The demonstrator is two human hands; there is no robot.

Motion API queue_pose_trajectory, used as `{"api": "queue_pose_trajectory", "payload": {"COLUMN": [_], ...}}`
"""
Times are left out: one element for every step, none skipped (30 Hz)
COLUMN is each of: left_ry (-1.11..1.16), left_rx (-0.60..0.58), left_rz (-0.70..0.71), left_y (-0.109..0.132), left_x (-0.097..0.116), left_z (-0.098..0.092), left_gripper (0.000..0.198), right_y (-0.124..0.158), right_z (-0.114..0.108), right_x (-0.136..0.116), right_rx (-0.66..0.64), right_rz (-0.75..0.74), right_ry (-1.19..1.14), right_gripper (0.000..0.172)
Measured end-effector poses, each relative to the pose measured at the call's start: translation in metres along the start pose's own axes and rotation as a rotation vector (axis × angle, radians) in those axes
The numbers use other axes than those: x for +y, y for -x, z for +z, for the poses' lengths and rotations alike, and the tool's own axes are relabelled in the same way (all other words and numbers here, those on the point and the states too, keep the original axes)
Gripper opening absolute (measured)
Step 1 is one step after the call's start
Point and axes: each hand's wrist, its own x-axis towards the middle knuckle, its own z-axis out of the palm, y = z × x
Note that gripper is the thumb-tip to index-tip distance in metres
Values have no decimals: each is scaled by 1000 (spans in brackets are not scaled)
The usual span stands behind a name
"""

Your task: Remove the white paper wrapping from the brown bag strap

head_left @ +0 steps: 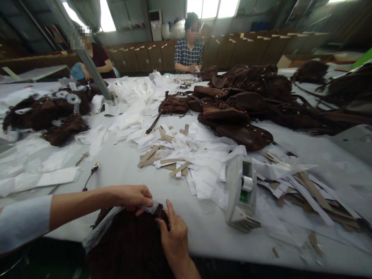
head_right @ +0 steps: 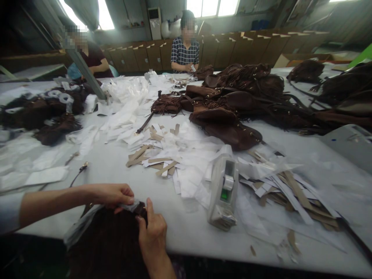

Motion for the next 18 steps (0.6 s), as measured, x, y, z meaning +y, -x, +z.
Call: {"api": "queue_pose_trajectory", "payload": {"left_ry": [4, 8, 14, 22, 33, 46, 56, 64, 69, 69, 68, 67, 67, 67, 67, 67, 64, 58], "left_rx": [11, 27, 45, 62, 76, 83, 82, 79, 79, 84, 92, 103, 111, 117, 116, 113, 110, 108], "left_rz": [-3, -6, -7, -2, 9, 26, 42, 55, 60, 54, 42, 29, 21, 18, 17, 18, 19, 21], "left_y": [0, 0, 1, 2, 3, 5, 5, 6, 6, 6, 6, 5, 4, 2, 1, 0, -1, -2], "left_x": [0, 1, 3, 4, 7, 9, 10, 12, 13, 13, 13, 13, 12, 12, 11, 10, 10, 9], "left_z": [1, 1, 2, 3, 4, 5, 5, 6, 6, 6, 6, 6, 5, 5, 5, 4, 4, 5], "left_gripper": [45, 45, 45, 44, 44, 44, 44, 44, 43, 43, 43, 42, 42, 41, 41, 41, 40, 39], "right_y": [0, 0, 0, 0, 0, -1, -1, -1, -1, -1, -1, -1, -1, -1, -1, -1, -1, -1], "right_z": [0, -1, -2, -2, -2, -2, -2, -3, -3, -3, -3, -3, -3, -3, -3, -3, -3, -3], "right_x": [0, 1, 1, 1, 1, 1, 1, 1, 0, 0, 0, 0, 0, 0, 0, 0, 0, 1], "right_rx": [-1, -4, -9, -13, -16, -17, -15, -12, -9, -8, -10, -13, -17, -20, -21, -18, -14, -9], "right_rz": [1, 3, 7, 11, 13, 14, 13, 12, 10, 8, 7, 7, 8, 8, 6, 0, -6, -14], "right_ry": [-3, -5, -5, -2, 5, 14, 24, 32, 38, 39, 39, 39, 41, 44, 49, 55, 62, 71], "right_gripper": [45, 45, 45, 45, 46, 46, 46, 46, 45, 45, 45, 44, 44, 44, 45, 45, 45, 45]}}
